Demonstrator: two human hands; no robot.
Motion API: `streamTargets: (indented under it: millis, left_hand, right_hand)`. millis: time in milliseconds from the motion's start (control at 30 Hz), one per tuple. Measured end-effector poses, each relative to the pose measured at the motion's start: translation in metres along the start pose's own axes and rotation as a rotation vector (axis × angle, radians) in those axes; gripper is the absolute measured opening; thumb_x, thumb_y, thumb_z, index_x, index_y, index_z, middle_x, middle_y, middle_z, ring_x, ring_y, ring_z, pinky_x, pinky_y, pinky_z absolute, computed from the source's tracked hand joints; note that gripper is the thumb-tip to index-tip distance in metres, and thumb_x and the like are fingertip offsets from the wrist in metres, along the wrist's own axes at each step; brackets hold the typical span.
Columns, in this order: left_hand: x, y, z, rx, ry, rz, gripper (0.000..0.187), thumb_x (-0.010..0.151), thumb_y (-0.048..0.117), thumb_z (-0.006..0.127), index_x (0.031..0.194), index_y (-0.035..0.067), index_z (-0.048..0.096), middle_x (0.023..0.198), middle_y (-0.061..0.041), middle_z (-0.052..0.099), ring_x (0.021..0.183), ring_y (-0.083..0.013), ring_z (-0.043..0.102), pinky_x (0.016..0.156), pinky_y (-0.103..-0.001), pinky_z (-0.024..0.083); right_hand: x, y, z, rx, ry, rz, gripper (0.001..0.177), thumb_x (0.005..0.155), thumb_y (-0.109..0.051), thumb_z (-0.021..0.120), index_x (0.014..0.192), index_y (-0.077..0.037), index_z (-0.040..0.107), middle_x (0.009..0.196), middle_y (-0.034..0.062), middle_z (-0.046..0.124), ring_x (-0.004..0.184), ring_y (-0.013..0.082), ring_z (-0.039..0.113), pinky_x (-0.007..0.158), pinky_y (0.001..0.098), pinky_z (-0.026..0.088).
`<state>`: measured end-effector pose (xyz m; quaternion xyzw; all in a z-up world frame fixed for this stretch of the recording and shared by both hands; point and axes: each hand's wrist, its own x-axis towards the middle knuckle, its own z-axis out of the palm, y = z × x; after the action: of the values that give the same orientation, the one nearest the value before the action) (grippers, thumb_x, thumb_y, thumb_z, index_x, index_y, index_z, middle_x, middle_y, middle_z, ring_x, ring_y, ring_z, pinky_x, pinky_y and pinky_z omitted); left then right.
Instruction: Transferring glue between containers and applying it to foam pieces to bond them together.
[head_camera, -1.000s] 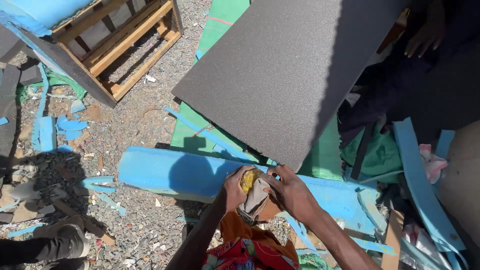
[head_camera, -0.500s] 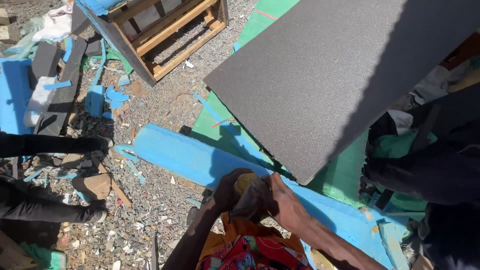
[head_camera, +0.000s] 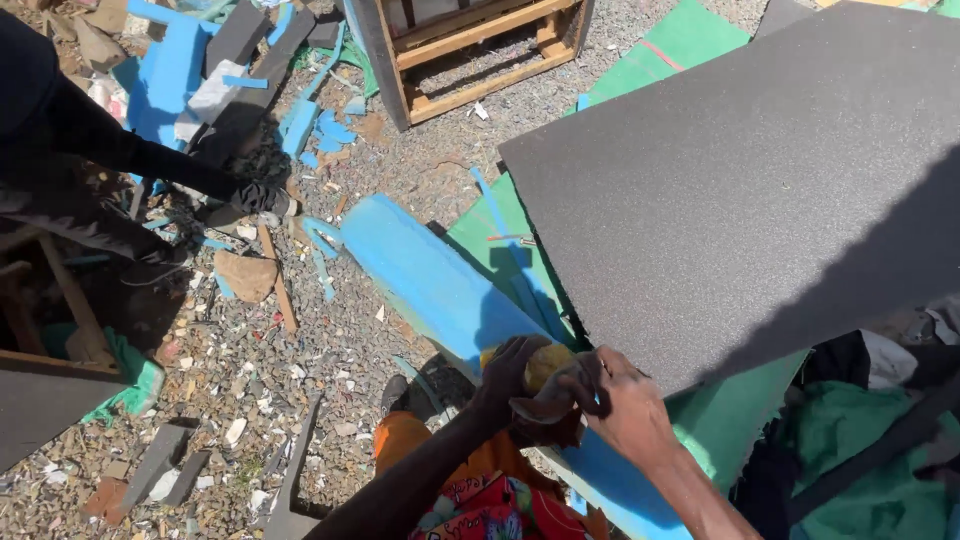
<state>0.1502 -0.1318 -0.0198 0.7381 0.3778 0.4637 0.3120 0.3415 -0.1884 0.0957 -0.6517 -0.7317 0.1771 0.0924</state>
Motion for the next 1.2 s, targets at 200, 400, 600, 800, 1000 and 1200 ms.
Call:
streamTargets:
  millis: [200,400,600,800,1000,1200]
  left_hand:
    - [0.008,0.03,-0.011,-0.033,0.032,-0.019,0.043,0.089,0.03,0.071,0.123,0.006,0.06,0.114,-0.015,0.068,0.106,-0.036,0.064,0.084,-0.05,0.052]
    - [0.03,0.055,-0.055,0.184,0.354,-0.078,0.051,0.09,0.038,0.071,0.125,0.004,0.056,0.12,-0.015,0.064,0.109,-0.0355,0.061,0.089,-0.048,0.048]
    - [0.033,0.058,-0.183,0.053,0.073,-0.195,0.062,0.078,0.035,0.079,0.124,0.006,0.05,0.118,-0.016,0.053,0.11,-0.0345,0.055,0.093,-0.049,0.045]
    - [0.003,0.002,-0.253,-0.28,-0.278,-0.739,0.123,0.068,0.033,0.081,0.163,0.008,0.006,0.144,-0.02,0.053,0.103,-0.0313,0.05,0.085,-0.037,0.042]
    - [-0.041,-0.04,-0.264,0.006,0.396,-0.542,0.081,0.068,0.035,0.078,0.142,0.015,0.051,0.119,-0.018,0.056,0.108,-0.0371,0.061,0.09,-0.052,0.052]
    - [-0.046,-0.049,-0.255,0.336,1.045,-0.542,0.029,0.084,0.008,0.074,0.072,0.018,0.05,0.07,0.001,0.055,0.077,-0.0164,0.053,0.078,-0.032,0.045]
  right_hand:
    - [0.032,0.028,0.051,-0.344,0.152,-0.046,0.038,0.101,-0.04,0.047,0.122,-0.008,0.052,0.047,-0.005,0.052,0.033,0.0122,0.049,0.03,0.0313,0.044]
    - [0.084,-0.063,-0.027,-0.2,0.184,-0.137,0.028,0.104,-0.032,0.041,0.124,-0.023,0.059,0.056,0.0015,0.063,0.047,0.0237,0.061,0.046,0.0426,0.047]
    - [0.142,-0.122,-0.035,-0.184,0.299,-0.639,0.026,0.099,-0.012,0.053,0.114,-0.027,0.069,0.079,-0.0067,0.07,0.047,0.021,0.06,0.043,0.0366,0.042]
    - [0.199,-0.24,-0.029,-0.292,0.332,-1.33,0.017,0.098,-0.004,0.051,0.092,-0.017,0.061,0.085,-0.0014,0.074,0.049,0.0132,0.057,0.046,0.0296,0.041]
    - [0.252,-0.348,0.027,-0.778,-0.486,-0.426,0.055,0.087,-0.046,0.043,0.142,-0.049,0.044,0.084,0.0074,0.081,0.091,0.0329,0.079,0.085,0.0377,0.055]
    - [0.282,-0.382,0.085,-0.599,-0.482,-0.869,0.081,0.061,-0.056,0.07,0.137,-0.047,0.042,0.056,0.0064,0.07,0.064,0.0319,0.075,0.063,0.0403,0.051]
